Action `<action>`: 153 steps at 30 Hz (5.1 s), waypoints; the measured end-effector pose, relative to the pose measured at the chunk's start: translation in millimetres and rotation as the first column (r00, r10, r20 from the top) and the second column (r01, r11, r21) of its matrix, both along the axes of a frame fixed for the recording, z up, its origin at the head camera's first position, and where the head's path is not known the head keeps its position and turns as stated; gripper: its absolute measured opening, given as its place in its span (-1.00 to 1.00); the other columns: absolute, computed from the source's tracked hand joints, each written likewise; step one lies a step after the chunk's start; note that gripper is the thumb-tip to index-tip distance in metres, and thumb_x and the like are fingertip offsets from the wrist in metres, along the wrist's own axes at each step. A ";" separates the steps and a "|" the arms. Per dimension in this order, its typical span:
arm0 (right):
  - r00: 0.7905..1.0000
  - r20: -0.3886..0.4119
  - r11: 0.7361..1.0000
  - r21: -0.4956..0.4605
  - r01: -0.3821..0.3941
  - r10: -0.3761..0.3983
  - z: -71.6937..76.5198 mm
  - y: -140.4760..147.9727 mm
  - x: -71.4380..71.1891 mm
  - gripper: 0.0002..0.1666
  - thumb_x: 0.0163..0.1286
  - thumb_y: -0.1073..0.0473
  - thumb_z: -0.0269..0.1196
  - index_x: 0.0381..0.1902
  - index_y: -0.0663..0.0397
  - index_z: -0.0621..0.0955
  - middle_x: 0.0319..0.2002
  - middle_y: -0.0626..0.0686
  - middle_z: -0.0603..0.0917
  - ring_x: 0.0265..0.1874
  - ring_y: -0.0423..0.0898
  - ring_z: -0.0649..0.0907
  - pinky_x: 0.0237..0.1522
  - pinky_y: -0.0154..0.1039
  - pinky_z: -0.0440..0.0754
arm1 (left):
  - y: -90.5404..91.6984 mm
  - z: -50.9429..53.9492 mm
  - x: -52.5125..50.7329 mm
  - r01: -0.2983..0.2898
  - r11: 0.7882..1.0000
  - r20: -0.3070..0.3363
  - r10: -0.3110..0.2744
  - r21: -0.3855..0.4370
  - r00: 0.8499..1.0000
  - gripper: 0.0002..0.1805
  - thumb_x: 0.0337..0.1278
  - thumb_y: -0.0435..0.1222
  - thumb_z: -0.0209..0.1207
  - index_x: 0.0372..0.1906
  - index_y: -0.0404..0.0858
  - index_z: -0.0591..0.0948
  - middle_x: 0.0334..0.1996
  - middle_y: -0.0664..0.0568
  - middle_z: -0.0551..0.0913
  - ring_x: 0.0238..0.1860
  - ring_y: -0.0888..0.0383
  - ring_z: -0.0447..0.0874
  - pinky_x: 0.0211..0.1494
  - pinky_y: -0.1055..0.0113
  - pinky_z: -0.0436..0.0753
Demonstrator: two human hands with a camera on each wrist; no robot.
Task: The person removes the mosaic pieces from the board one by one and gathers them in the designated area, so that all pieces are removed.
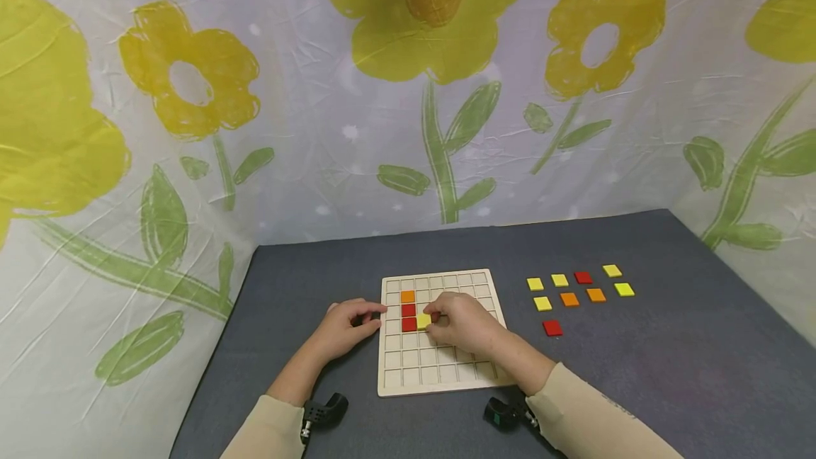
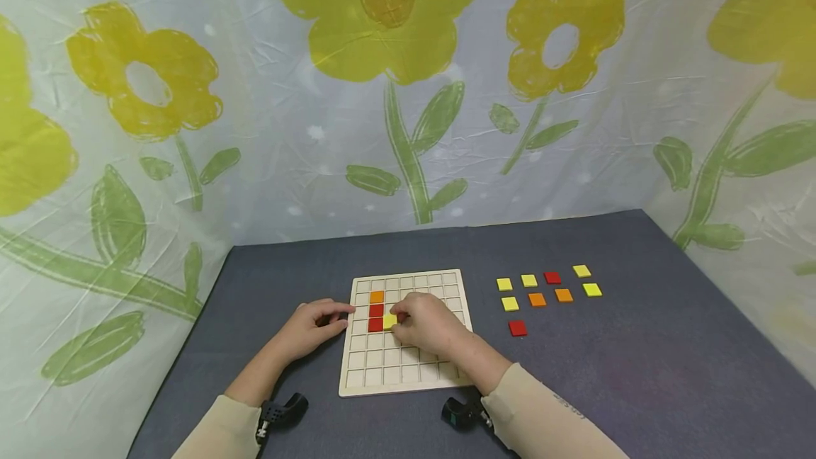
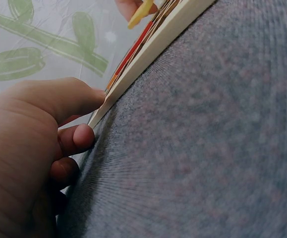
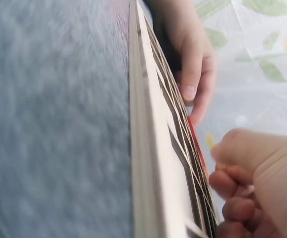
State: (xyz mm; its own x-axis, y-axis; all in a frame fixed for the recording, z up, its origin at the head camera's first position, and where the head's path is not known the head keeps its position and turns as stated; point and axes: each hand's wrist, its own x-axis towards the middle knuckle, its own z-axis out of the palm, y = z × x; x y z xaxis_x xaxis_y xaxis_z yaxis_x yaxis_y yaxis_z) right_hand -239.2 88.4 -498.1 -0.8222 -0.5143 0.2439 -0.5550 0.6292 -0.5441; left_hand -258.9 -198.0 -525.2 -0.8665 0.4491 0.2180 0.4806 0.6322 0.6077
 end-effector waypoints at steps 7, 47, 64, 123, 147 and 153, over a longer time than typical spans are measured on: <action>0.996 0.083 0.998 -0.050 -0.040 0.044 17.3 13.0 -0.9 -0.70 0.32 0.23 0.41 0.02 0.11 0.76 -0.20 -0.10 0.71 -0.43 -0.20 0.55 -0.32 -0.26 0.56 | -0.6 -1.6 -0.7 0.004 1.000 -0.014 -0.004 -0.002 1.000 -0.72 0.31 -0.21 0.35 0.09 -0.07 0.77 -0.49 0.31 0.43 -0.45 0.32 0.35 -0.11 0.09 0.15; 0.997 0.034 0.978 -0.196 0.071 -0.065 72.9 176.1 36.4 -0.70 0.40 0.37 0.32 0.05 0.03 0.71 -0.21 -0.07 0.62 -0.52 -0.13 0.44 -0.43 -0.28 0.48 | -0.1 -1.7 -1.6 -0.013 1.000 0.030 0.013 -0.006 0.999 -0.70 0.31 -0.21 0.35 0.12 -0.05 0.76 -0.48 0.31 0.46 -0.43 0.30 0.39 -0.06 0.06 0.16; 0.983 0.051 0.984 -0.026 0.175 -0.174 54.6 240.1 49.6 -0.66 0.39 0.37 0.32 0.09 0.06 0.71 -0.25 -0.11 0.55 -0.55 -0.23 0.39 -0.49 -0.29 0.43 | 0.1 -3.2 -2.9 -0.005 1.000 0.005 0.005 -0.008 1.000 -0.71 0.31 -0.21 0.35 0.10 -0.04 0.77 -0.48 0.30 0.45 -0.45 0.30 0.37 -0.08 0.09 0.19; 0.984 0.108 0.990 -0.001 0.145 -0.144 91.8 182.7 39.9 -0.66 0.48 0.18 0.32 0.18 0.01 0.68 -0.31 -0.06 0.62 -0.48 -0.21 0.58 -0.39 -0.25 0.58 | 1.0 -0.6 -0.7 -0.022 1.000 0.014 0.022 -0.009 1.000 -0.71 0.30 -0.22 0.36 0.09 -0.06 0.77 -0.49 0.29 0.44 -0.43 0.30 0.39 -0.08 0.09 0.19; 0.997 0.082 0.992 -0.127 -0.002 0.013 104.3 79.5 8.4 -0.67 0.51 0.12 0.29 0.19 -0.07 0.70 -0.24 -0.14 0.66 -0.44 -0.11 0.55 -0.37 -0.19 0.55 | -0.6 -3.8 -2.8 -0.011 1.000 -0.008 0.011 -0.018 1.000 -0.72 0.30 -0.21 0.36 0.08 -0.02 0.77 -0.50 0.32 0.43 -0.44 0.32 0.38 -0.11 0.11 0.19; 0.996 0.073 0.992 -0.121 -0.046 0.055 102.4 54.3 6.2 -0.68 0.53 0.12 0.26 0.18 -0.08 0.70 -0.28 -0.15 0.62 -0.55 -0.13 0.47 -0.44 -0.22 0.48 | -0.6 -4.4 -3.2 -0.013 1.000 -0.012 0.013 -0.014 1.000 -0.72 0.29 -0.23 0.36 0.08 -0.03 0.78 -0.50 0.32 0.43 -0.45 0.33 0.38 -0.12 0.13 0.18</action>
